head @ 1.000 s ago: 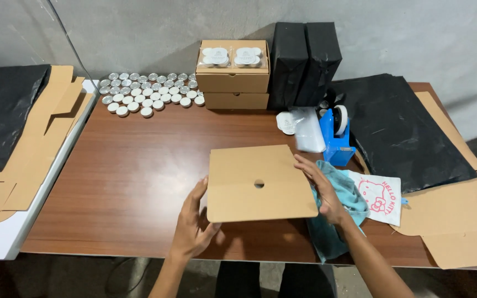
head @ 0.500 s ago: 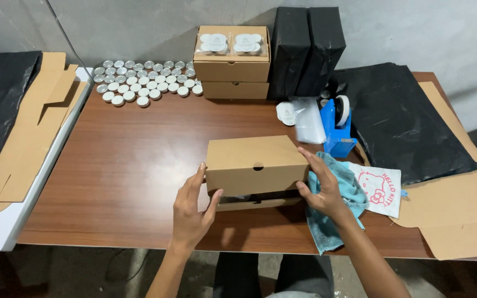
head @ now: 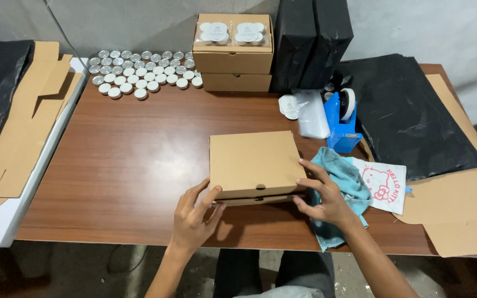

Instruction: Packing small candle tins into a plastic bag, assembling a cardboard box to hold them, and placing the box into a shipping mailer.

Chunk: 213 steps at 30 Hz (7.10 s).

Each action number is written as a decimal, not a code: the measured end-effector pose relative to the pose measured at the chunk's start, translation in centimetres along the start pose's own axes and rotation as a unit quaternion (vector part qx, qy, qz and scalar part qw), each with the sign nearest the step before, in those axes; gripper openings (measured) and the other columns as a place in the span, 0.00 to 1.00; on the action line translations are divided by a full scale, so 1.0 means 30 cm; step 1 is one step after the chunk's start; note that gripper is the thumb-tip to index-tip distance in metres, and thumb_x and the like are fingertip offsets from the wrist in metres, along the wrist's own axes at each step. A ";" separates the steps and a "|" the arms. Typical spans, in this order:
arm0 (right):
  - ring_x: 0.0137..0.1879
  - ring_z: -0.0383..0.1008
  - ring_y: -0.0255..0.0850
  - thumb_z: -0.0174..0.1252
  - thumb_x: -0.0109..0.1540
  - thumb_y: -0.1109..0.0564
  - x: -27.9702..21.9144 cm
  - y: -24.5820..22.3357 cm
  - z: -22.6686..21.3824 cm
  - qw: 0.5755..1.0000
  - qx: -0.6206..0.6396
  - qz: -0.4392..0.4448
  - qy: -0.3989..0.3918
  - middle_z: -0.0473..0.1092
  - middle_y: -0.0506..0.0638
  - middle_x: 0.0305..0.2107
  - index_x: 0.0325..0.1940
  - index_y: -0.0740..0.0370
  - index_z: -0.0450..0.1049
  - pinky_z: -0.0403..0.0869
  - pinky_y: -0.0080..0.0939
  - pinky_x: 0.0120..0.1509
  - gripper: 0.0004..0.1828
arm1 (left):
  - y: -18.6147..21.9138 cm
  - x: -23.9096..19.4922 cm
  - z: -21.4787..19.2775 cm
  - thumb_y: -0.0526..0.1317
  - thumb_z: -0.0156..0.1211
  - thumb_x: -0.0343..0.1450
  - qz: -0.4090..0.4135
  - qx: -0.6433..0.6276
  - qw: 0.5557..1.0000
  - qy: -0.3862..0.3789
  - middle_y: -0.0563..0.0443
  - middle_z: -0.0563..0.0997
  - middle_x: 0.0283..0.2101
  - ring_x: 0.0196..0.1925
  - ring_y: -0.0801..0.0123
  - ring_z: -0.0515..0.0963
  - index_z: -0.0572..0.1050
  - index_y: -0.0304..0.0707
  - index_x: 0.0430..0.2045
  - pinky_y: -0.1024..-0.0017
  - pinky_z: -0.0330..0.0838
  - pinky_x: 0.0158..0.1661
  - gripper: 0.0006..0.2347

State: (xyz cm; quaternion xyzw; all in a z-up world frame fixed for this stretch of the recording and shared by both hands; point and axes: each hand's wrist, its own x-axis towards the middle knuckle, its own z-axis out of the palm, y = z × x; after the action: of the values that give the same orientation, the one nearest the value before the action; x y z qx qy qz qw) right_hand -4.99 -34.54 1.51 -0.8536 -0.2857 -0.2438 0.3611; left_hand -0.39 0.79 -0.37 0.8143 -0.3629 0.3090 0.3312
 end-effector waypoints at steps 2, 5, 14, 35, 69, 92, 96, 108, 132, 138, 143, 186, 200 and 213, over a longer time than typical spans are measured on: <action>0.77 0.58 0.64 0.70 0.59 0.54 -0.001 -0.013 0.000 1.000 -0.013 -0.017 -0.017 0.56 0.64 0.70 0.62 0.50 0.64 0.68 0.61 0.72 0.31 | 0.005 -0.025 -0.009 0.45 0.70 0.70 0.008 0.023 1.000 -0.010 0.29 0.69 0.64 0.50 0.55 0.78 0.68 0.48 0.62 0.62 0.75 0.47 0.25; 0.81 0.51 0.65 0.74 0.58 0.49 0.005 -0.022 -0.002 0.994 -0.079 -0.057 -0.043 0.55 0.59 0.73 0.70 0.48 0.59 0.61 0.70 0.81 0.42 | 0.009 -0.026 -0.018 0.51 0.66 0.72 0.050 0.091 0.994 -0.030 0.33 0.65 0.69 0.66 0.46 0.71 0.67 0.44 0.63 0.57 0.72 0.57 0.26; 0.75 0.61 0.65 0.63 0.67 0.57 -0.041 -0.032 0.063 0.960 -0.265 -0.088 -0.025 0.64 0.56 0.68 0.68 0.52 0.67 0.62 0.69 0.77 0.26 | 0.028 -0.021 0.028 0.31 0.70 0.70 0.107 0.174 0.979 0.026 0.49 0.81 0.54 0.60 0.53 0.78 0.80 0.41 0.46 0.61 0.68 0.59 0.12; 0.70 0.66 0.62 0.65 0.60 0.56 0.334 0.309 0.152 0.958 -0.258 0.093 -0.085 0.71 0.49 0.63 0.58 0.41 0.75 0.75 0.56 0.65 0.22 | -0.324 0.269 0.239 0.34 0.62 0.72 -0.028 0.122 0.990 -0.069 0.48 0.75 0.50 0.56 0.57 0.81 0.76 0.35 0.50 0.71 0.79 0.54 0.13; 0.50 0.68 0.53 0.68 0.67 0.71 -0.285 0.511 -0.778 0.767 -0.471 0.247 0.359 0.66 0.63 0.48 0.47 0.68 0.81 0.73 0.50 0.53 0.06 | -0.167 -0.136 -0.070 0.44 0.63 0.68 -0.054 0.138 0.988 -0.052 0.32 0.67 0.68 0.71 0.38 0.68 0.70 0.44 0.62 0.47 0.68 0.64 0.25; 0.50 0.69 0.36 0.36 0.69 0.62 0.082 -0.228 -0.042 0.748 -0.162 -0.635 -0.106 0.67 0.40 0.36 0.33 0.48 0.73 0.76 0.39 0.64 0.20 | -0.286 -0.152 -0.171 0.70 0.46 0.68 -0.339 -0.875 0.343 0.042 0.39 0.65 0.69 0.70 0.53 0.63 0.61 0.41 0.71 0.56 0.51 0.68 0.41; 0.54 0.77 0.44 0.39 0.68 0.60 -0.027 -0.027 -0.004 0.825 -0.150 -0.525 -0.146 0.75 0.57 0.45 0.38 0.64 0.75 0.71 0.44 0.75 0.17 | -0.220 -0.061 -0.287 0.52 0.50 0.67 -0.457 -0.732 0.504 0.044 0.38 0.70 0.61 0.60 0.55 0.69 0.61 0.41 0.71 0.58 0.60 0.59 0.34; 0.49 0.77 0.52 0.59 0.59 0.61 0.086 0.156 -0.081 0.938 -0.219 -0.267 -0.040 0.72 0.57 0.33 0.31 0.59 0.68 0.74 0.48 0.50 0.06 | -0.261 -0.054 -0.440 0.33 0.62 0.66 -0.552 -0.164 0.813 -0.082 0.41 0.79 0.59 0.66 0.59 0.74 0.70 0.53 0.65 0.66 0.67 0.60 0.28; 0.82 0.27 0.71 0.81 0.33 0.28 0.501 0.460 0.035 0.941 -0.113 0.165 -0.272 0.11 0.67 0.74 0.81 0.44 0.24 0.48 0.70 0.78 0.91 | -0.162 -0.194 -0.104 0.62 0.58 0.68 -0.245 0.155 0.929 -0.229 0.48 0.53 0.76 0.78 0.44 0.46 0.63 0.62 0.67 0.44 0.47 0.68 0.31; 0.78 0.38 0.69 0.80 0.34 0.29 0.485 0.547 0.115 0.974 -0.036 0.090 -0.206 0.30 0.65 0.71 0.83 0.44 0.34 0.49 0.56 0.80 0.85 | -0.161 -0.195 -0.101 0.64 0.57 0.68 -0.248 0.157 0.926 -0.238 0.48 0.50 0.77 0.78 0.46 0.44 0.62 0.62 0.68 0.45 0.43 0.69 0.32; 0.79 0.40 0.68 0.78 0.36 0.35 0.508 0.516 0.114 0.989 -0.004 0.054 -0.136 0.38 0.64 0.70 0.76 0.46 0.57 0.49 0.60 0.80 0.67 | -0.193 -0.196 -0.096 0.64 0.60 0.67 -0.237 0.163 0.929 -0.234 0.48 0.52 0.77 0.78 0.44 0.46 0.63 0.63 0.68 0.40 0.46 0.67 0.33; 0.82 0.41 0.73 0.72 0.34 0.32 -0.007 -0.060 -0.192 0.996 0.023 0.040 -0.082 0.40 0.71 0.75 0.68 0.45 0.65 0.50 0.71 0.77 0.59 | 0.167 0.051 -0.050 0.33 0.60 0.74 -0.136 -0.013 0.988 -0.071 0.47 0.76 0.33 0.27 0.64 0.77 0.78 0.30 0.50 0.64 0.73 0.27 0.11; 0.66 0.64 0.67 0.81 0.23 0.31 -0.062 -0.098 -0.055 0.988 -0.019 0.151 -0.005 0.47 0.69 0.71 0.64 0.45 0.72 0.69 0.60 0.65 0.66 | 0.255 0.141 0.005 0.32 0.62 0.71 -0.149 0.063 0.986 -0.044 0.47 0.76 0.28 0.27 0.65 0.80 0.81 0.30 0.41 0.75 0.77 0.24 0.07; 0.67 0.68 0.50 0.49 0.61 0.31 0.200 0.031 -0.026 0.952 0.082 0.271 -0.117 0.63 0.56 0.65 0.73 0.54 0.61 0.71 0.55 0.68 0.42 | 0.198 -0.011 -0.013 0.45 0.69 0.69 -0.248 0.153 0.944 0.158 0.43 0.72 0.52 0.52 0.54 0.69 0.79 0.43 0.52 0.59 0.64 0.54 0.18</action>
State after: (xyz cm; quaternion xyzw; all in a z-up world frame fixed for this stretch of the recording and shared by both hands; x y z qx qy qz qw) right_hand -0.22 -33.78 5.28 -0.8887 -0.1026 -0.0107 0.4467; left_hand -5.39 -1.87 1.49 0.8603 -0.0410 0.3931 0.3220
